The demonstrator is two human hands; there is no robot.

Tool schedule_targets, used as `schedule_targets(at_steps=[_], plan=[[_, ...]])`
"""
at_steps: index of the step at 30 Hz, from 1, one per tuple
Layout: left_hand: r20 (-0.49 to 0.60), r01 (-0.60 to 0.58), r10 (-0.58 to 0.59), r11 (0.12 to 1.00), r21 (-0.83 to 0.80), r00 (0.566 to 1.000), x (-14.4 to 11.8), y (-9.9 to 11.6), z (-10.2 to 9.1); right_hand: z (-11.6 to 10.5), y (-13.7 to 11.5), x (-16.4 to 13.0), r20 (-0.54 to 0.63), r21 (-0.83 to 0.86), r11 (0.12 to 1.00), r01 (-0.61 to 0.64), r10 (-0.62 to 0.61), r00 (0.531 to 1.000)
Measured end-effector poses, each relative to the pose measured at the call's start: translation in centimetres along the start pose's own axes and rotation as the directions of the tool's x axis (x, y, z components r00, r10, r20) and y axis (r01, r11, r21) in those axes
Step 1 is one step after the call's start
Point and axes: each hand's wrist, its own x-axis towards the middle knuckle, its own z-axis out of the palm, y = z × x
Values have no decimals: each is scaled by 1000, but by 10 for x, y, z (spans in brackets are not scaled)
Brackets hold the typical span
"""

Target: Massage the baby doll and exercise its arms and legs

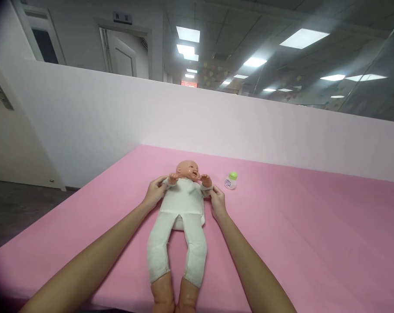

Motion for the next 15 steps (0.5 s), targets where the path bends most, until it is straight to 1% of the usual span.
schedule_targets(at_steps=[2,4,7,11,15], plan=[[-18,30,-31,997,-64,999,1,1,0,-1,1,1,-16,-1,1000,7,-7,1000],[-45,31,-35,995,-92,998,1,1,-1,-1,2,2,-38,2,1000,22,-22,999],[-59,17,-22,997,-81,998,1,2,-1,-1,1,2,-67,12,999,36,-35,997],[-40,31,-34,996,-90,999,-1,3,-2,0,1,2,-78,9,999,40,-39,996],[-76,102,-108,991,-89,991,-2,2,-5,0,2,1,-105,-26,1000,15,-18,994]])
